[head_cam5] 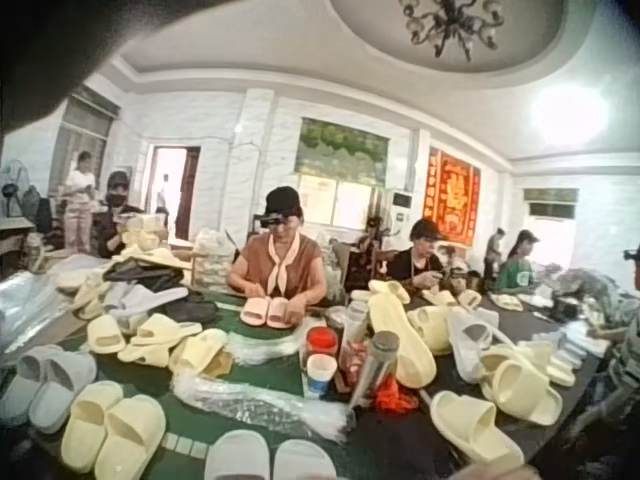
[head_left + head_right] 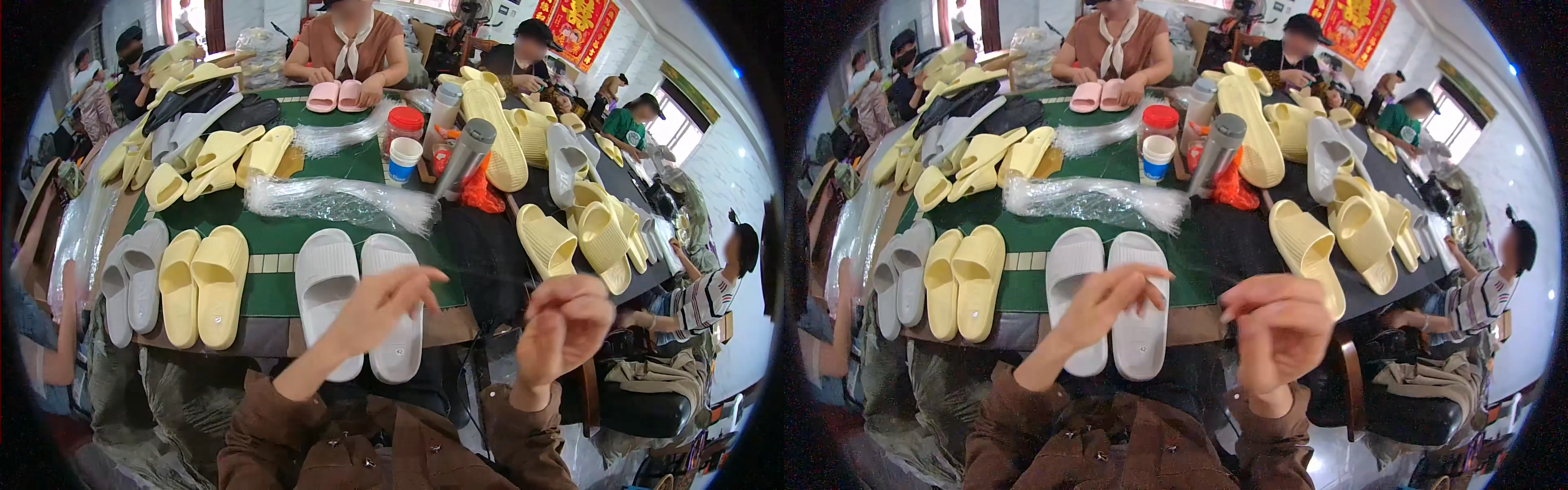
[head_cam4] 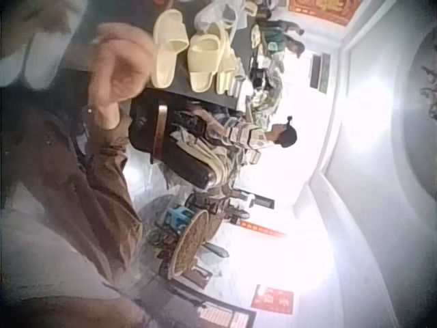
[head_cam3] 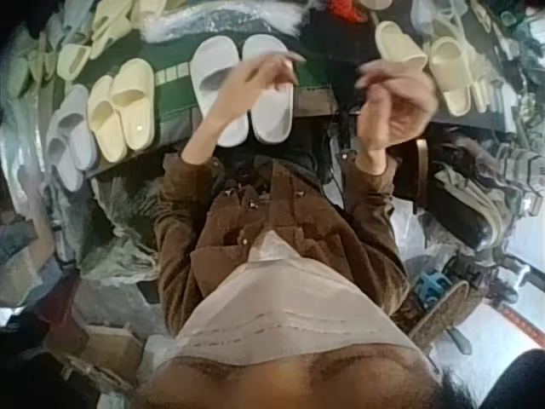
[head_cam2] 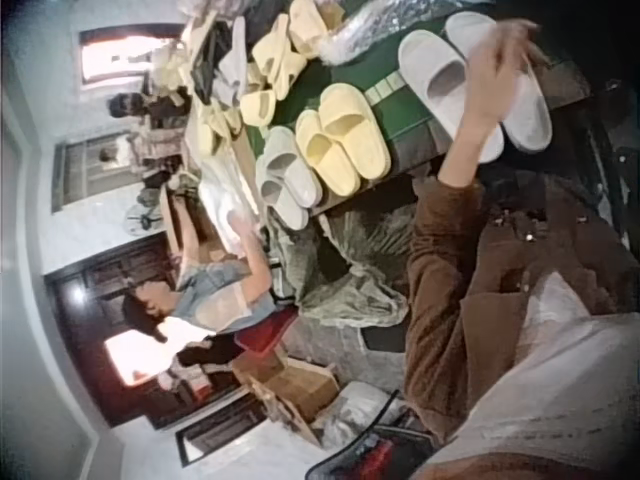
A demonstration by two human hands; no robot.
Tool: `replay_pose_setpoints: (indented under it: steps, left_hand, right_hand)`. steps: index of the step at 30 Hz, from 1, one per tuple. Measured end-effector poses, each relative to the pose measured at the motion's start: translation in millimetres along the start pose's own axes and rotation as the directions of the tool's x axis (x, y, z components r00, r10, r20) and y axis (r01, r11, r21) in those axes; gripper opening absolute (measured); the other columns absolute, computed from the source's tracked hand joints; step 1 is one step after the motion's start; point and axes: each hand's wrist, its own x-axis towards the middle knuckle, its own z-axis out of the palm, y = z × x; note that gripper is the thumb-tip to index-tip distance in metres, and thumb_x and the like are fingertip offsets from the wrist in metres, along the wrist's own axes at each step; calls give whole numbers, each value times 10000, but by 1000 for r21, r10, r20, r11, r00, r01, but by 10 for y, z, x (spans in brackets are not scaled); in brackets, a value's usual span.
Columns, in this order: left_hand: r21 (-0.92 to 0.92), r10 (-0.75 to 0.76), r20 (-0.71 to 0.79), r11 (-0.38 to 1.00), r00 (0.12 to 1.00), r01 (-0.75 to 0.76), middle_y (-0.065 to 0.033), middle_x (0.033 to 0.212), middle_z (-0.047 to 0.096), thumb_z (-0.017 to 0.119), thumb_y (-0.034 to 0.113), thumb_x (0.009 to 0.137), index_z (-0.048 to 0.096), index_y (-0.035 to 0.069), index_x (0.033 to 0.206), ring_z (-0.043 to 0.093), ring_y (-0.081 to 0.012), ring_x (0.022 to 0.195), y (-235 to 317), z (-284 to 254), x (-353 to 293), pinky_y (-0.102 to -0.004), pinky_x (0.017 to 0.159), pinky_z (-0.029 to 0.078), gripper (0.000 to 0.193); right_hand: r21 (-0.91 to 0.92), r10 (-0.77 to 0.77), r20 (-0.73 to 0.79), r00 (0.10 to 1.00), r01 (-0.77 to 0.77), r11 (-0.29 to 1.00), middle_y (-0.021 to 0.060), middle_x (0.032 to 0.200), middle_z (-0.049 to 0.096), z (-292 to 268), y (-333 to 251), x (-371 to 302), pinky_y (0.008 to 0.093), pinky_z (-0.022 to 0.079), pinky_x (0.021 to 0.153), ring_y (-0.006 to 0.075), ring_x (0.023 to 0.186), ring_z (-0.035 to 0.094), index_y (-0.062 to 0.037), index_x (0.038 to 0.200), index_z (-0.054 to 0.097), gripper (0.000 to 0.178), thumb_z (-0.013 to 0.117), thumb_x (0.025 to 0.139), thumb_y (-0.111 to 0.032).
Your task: The person sits at a table in a workshop and assembles yellow and white plastic slippers. They pick up pairs of slippers, insert small fasteners into the straps, and place the finished pairs on the table. Other workers are visible in the background performing similar tasks.
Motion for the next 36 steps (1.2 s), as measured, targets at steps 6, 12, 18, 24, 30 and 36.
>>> replay_pose_setpoints:
  steps: [6, 12, 18, 24, 30, 36]
  left_hand:
    - [-603, -138, 41, 786, 990, 135, -58, 983, 651, 449, 307, 1019, 498, 2, 1346, 582, -105, 845, 200, 303, -150, -236, 774, 454, 450]
    - [-444, -186, -236, 894, 954, 65, -8, 800, 578, 470, 234, 1008, 526, -26, 1302, 531, -81, 760, 33, -152, -283, -226, 736, 444, 396]
    - [-380, -130, -580, 917, 804, -125, 9, 777, 564, 471, 192, 1006, 549, -30, 1261, 508, -67, 718, -46, -738, -422, -206, 685, 421, 347]
    - [-80, -116, -592, 993, 798, 85, -80, 879, 651, 425, 72, 979, 269, 28, 1464, 465, -58, 577, -261, -761, -603, -202, 535, 388, 511]
    - [193, -24, -656, 961, 754, 198, -126, 996, 604, 429, -53, 925, 215, 22, 1395, 474, -99, 477, -323, -477, -868, -243, 457, 395, 521]
    - [353, -28, -561, 896, 827, 270, -77, 1002, 549, 439, -94, 904, 445, 13, 1153, 471, -86, 471, -343, -316, -1077, -247, 431, 377, 270]
  right_hand:
    - [248, 226, 513, 828, -395, 885, 139, 957, 684, 233, -171, -449, 327, 562, 747, 223, 857, 680, -27, 914, 646, 291, 597, 716, 179]
    - [246, 337, 641, 689, -601, 761, 190, 882, 674, 236, -265, -616, 276, 543, 610, 224, 698, 670, 21, 827, 643, 200, 564, 733, 179]
    - [277, 466, 639, 612, -748, 602, 196, 909, 656, -82, -281, -653, 254, 529, 563, 188, 705, 656, 27, 850, 663, 223, 538, 761, 189]
    - [361, 570, 334, 751, -660, 659, 157, 892, 614, -121, 42, -775, 247, 483, 526, 189, 663, 638, 7, 745, 601, 195, 471, 791, 145]
    - [417, 711, 24, 703, -653, 632, 100, 951, 593, 9, 396, -812, 298, 453, 830, 167, 873, 574, -9, 893, 587, 83, 533, 904, 54]
    - [281, 824, 144, 548, -821, 496, 64, 983, 610, 113, 565, -1030, 256, 450, 817, 112, 859, 577, 15, 1011, 611, 115, 534, 926, 11]
